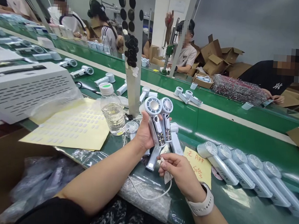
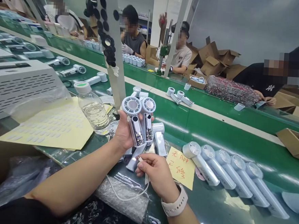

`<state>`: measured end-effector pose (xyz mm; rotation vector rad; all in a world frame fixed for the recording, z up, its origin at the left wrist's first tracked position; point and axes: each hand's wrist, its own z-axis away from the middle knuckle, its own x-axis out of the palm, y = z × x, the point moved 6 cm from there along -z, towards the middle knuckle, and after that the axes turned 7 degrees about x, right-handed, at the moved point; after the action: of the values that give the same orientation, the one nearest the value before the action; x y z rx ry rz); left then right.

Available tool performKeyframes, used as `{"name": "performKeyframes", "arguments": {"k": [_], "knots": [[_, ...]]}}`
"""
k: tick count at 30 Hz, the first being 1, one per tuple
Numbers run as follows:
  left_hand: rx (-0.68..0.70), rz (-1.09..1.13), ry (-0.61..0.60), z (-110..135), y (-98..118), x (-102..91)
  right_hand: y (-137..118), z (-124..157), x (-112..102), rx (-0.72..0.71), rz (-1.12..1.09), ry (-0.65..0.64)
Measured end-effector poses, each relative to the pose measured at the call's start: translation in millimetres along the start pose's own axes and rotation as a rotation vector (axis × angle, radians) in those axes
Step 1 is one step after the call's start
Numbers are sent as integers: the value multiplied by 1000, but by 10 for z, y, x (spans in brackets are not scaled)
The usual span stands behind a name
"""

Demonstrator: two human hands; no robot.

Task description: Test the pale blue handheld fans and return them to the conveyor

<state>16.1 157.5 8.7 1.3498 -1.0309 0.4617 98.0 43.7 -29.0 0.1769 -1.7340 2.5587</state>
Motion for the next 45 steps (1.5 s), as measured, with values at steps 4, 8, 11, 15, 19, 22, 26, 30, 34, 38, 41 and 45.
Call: {"name": "performKeyframes", "arguments": {"k": [4,8,11,15,19,22,26,30,34,38,41,45], "knots": [[15,-56,-51,23,-7,50,-71,19,11,-112,-94,136],[-29,-104,-160,55,-53,106,-78,85,23,-142,-81,164],[-46,-120,-210,66,-95,109,-81,116,19,-138,-30,132],[-46,-116,-225,71,-124,100,-108,112,9,-112,16,64],[-68,-128,-246,92,-129,130,-112,103,21,-99,18,35],[-63,-152,-213,85,-114,123,-93,103,30,-108,-44,90],[-3,-193,-112,69,-98,63,-44,97,57,-121,-135,172],[-16,-173,-86,92,-141,54,8,81,83,-130,-109,179],[-30,-100,-86,106,-126,95,-65,113,65,-253,34,176],[-39,42,-54,98,-69,122,-191,175,56,-447,146,185],[-48,54,-67,94,-49,130,-164,143,-9,-408,120,252],[-17,-36,-153,108,-30,173,-80,98,-75,-273,21,275]]}}
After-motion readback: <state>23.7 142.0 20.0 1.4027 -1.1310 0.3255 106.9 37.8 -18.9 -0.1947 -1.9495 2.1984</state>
